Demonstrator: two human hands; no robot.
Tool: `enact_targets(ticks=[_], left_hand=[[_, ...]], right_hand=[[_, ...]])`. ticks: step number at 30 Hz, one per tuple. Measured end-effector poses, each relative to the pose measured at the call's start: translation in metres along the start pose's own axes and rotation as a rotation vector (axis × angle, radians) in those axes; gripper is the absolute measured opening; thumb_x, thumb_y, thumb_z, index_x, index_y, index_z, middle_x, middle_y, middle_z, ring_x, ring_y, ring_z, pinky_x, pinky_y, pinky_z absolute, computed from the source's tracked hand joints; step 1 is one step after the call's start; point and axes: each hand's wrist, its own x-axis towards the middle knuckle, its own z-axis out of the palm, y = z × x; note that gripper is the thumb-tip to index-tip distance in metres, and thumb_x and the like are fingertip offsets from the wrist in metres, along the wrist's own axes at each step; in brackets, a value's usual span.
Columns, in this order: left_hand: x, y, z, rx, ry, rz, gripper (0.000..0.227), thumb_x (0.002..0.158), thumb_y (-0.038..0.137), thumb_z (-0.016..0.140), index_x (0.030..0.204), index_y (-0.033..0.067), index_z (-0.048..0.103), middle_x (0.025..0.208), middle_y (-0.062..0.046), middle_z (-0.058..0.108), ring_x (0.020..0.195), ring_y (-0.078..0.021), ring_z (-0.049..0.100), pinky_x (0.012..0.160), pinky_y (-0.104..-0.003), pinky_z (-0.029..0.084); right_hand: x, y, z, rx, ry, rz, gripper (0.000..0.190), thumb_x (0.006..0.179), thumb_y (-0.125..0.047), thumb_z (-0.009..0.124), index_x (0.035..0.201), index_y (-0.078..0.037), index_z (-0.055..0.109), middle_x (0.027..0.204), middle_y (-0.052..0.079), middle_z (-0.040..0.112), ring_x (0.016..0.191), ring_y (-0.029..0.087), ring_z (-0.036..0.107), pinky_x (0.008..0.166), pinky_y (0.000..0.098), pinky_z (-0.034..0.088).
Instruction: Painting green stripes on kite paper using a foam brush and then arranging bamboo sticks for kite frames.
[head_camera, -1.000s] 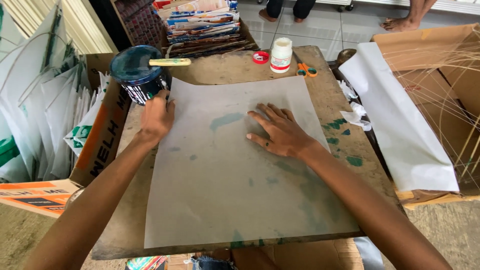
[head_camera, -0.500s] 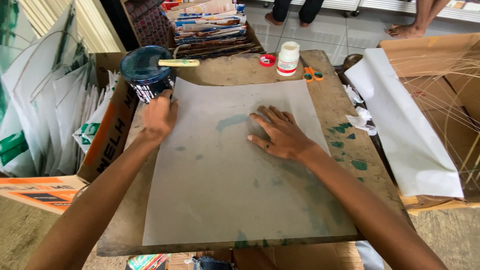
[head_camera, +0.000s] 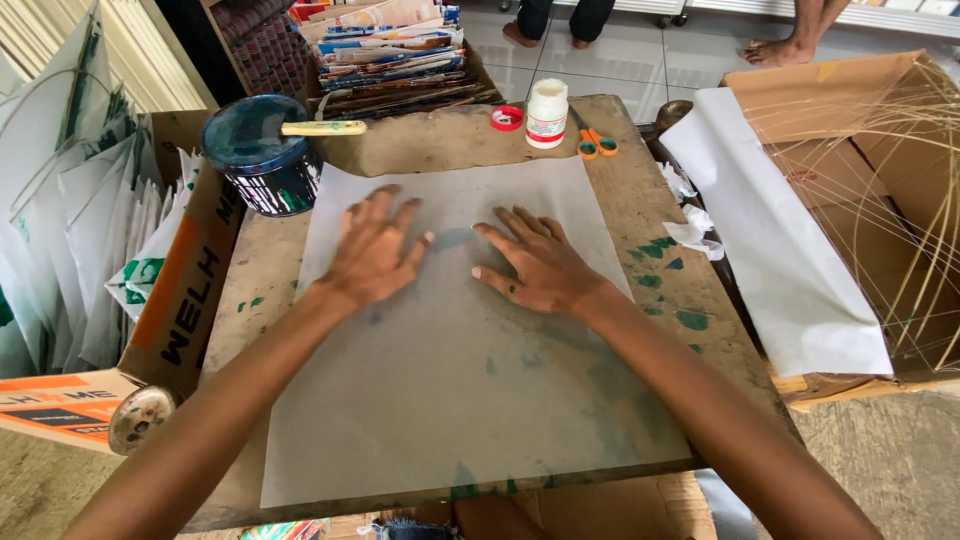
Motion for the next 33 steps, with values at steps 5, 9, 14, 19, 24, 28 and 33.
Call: enact_targets(ticks=[5, 9, 14, 19, 24, 28, 33], left_hand=[[0.022, 0.027, 0.018, -0.095, -0.124, 0.090, 0.058, 0.103, 0.041, 0.047, 0.152, 0.0115, 0.044, 0.161, -0.023, 0.028, 0.152, -0.0423, 0.026, 0.121, -0.058, 0.017], [0.038, 0.042, 0.027, -0.128, -0.241, 0.022, 0.065, 0.104, 0.047, 0.043, 0.158, 0.0135, 0.035, 0.166, -0.024, 0.023, 0.156, -0.0400, 0.017, 0.124, -0.058, 0.008], [0.038, 0.051, 0.012, -0.094, -0.375, -0.020, 0.072, 0.103, 0.057, 0.036, 0.163, 0.0182, 0.026, 0.170, -0.022, 0.014, 0.159, -0.0367, 0.011, 0.125, -0.057, 0.004], [0.040, 0.053, 0.009, -0.057, -0.458, -0.055, 0.076, 0.103, 0.063, 0.029, 0.166, 0.0215, 0.017, 0.172, -0.019, 0.007, 0.159, -0.0341, 0.006, 0.125, -0.057, 0.001], [0.038, 0.053, 0.007, -0.014, -0.511, -0.075, 0.079, 0.102, 0.066, 0.022, 0.167, 0.0238, 0.010, 0.173, -0.016, 0.002, 0.160, -0.0314, 0.002, 0.125, -0.058, -0.001], [0.034, 0.054, -0.005, -0.049, -0.519, -0.099, 0.081, 0.101, 0.066, 0.024, 0.167, 0.0215, 0.007, 0.173, -0.017, 0.002, 0.160, -0.0332, 0.002, 0.124, -0.060, -0.003], [0.033, 0.039, -0.009, -0.071, -0.466, -0.174, 0.087, 0.099, 0.068, 0.029, 0.166, 0.0138, 0.014, 0.171, -0.024, 0.007, 0.159, -0.0382, 0.004, 0.123, -0.063, -0.002]], right_hand=[[0.017, 0.023, -0.001, -0.032, 0.086, 0.095, 0.057, 0.107, -0.049, 0.034, 0.156, -0.019, 0.034, 0.162, 0.020, 0.032, 0.152, 0.040, 0.029, 0.121, 0.0584, 0.023], [0.032, 0.043, 0.015, 0.001, 0.106, 0.158, 0.062, 0.107, -0.051, 0.033, 0.159, -0.017, 0.028, 0.162, 0.023, 0.030, 0.153, 0.040, 0.027, 0.123, 0.0571, 0.022], [0.031, 0.042, 0.014, -0.010, 0.100, 0.156, 0.062, 0.107, -0.050, 0.036, 0.159, -0.018, 0.027, 0.161, 0.023, 0.030, 0.153, 0.040, 0.026, 0.124, 0.0558, 0.021], [0.035, 0.046, 0.016, -0.024, 0.094, 0.164, 0.065, 0.107, -0.055, 0.034, 0.160, -0.019, 0.026, 0.161, 0.023, 0.028, 0.154, 0.039, 0.024, 0.124, 0.0557, 0.019], [0.031, 0.045, 0.013, -0.065, 0.048, 0.181, 0.074, 0.104, -0.065, 0.028, 0.163, -0.020, 0.020, 0.165, 0.023, 0.021, 0.156, 0.038, 0.015, 0.126, 0.0525, 0.013], [0.029, 0.053, 0.010, -0.092, 0.034, 0.204, 0.078, 0.103, -0.068, 0.026, 0.163, -0.019, 0.020, 0.166, 0.023, 0.019, 0.157, 0.039, 0.014, 0.127, 0.0528, 0.011], [0.041, 0.065, 0.013, -0.123, 0.085, 0.249, 0.073, 0.104, -0.062, 0.028, 0.163, -0.020, 0.020, 0.164, 0.020, 0.024, 0.155, 0.038, 0.019, 0.126, 0.0528, 0.016]])
